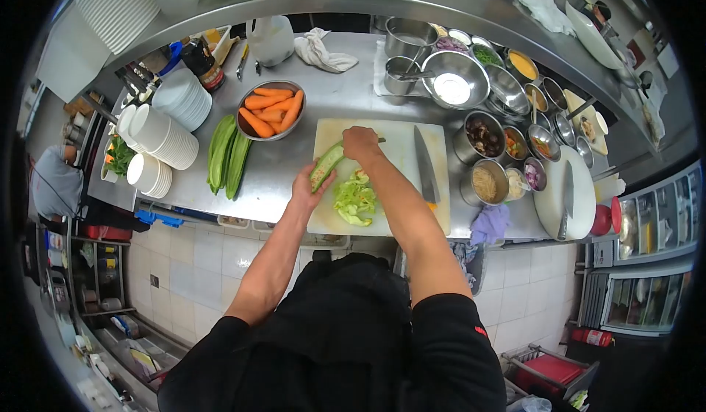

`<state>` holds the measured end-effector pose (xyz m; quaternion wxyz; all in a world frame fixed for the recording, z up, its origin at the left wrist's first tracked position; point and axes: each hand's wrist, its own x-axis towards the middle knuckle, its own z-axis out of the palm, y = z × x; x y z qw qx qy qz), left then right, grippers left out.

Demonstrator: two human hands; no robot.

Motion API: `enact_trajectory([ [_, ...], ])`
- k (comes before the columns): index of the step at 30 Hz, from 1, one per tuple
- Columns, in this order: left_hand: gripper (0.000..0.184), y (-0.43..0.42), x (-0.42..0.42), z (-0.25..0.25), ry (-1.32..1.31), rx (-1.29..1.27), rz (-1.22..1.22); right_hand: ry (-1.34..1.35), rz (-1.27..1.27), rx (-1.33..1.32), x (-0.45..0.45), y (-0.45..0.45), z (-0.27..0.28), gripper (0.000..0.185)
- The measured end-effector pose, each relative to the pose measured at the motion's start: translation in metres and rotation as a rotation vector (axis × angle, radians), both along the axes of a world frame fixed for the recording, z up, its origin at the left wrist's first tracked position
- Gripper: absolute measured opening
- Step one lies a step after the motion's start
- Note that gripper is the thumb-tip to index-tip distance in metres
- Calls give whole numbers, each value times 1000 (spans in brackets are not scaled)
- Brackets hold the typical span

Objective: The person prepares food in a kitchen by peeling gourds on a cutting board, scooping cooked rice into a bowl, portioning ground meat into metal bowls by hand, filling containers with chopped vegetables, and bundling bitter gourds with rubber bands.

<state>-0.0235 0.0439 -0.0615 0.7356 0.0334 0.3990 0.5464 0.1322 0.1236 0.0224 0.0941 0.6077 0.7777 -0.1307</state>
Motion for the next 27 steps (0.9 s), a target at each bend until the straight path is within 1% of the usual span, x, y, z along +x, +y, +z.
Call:
enact_trajectory([
  [1, 30, 0, 1, -2, -5, -4, -3, -11, 28, -36, -2, 1, 2, 24],
  [4, 30, 1, 4, -5, -36, 23, -13, 47, 99, 7, -7, -2, -11, 25],
  [5, 30, -1, 3, -6, -45, 34, -12, 105, 108, -4, -7, -7, -17, 25],
  [7, 31, 1, 4, 1, 14, 18, -11, 225, 119, -14, -6, -16, -18, 25],
  [10, 32, 3, 10, 4, 74, 23, -49, 362, 157, 49, -3, -25, -27, 23],
  [13, 32, 4, 14, 3, 134, 1, -85, 416, 177, 47, 2, -38, -26, 24],
  [16, 30, 9, 21, -2, 192, -18, -119, 533, 233, 153, 4, -52, -26, 29],
  [19, 27, 10, 23, 1, 240, -44, -139, 429, 209, 63, 1, -54, -26, 36],
  [23, 25, 10, 22, 2, 234, -42, -129, 515, 206, 68, -4, -62, -28, 34],
  [25, 25, 20, 19, -18, 146, 25, -162, 578, 256, 112, -10, -69, -29, 30],
  [26, 25, 24, 17, -29, 100, 57, -178, 568, 245, 111, -10, -72, -29, 29],
  [27, 25, 22, 15, -27, 92, 61, -197, 560, 237, 107, -11, -76, -29, 27],
])
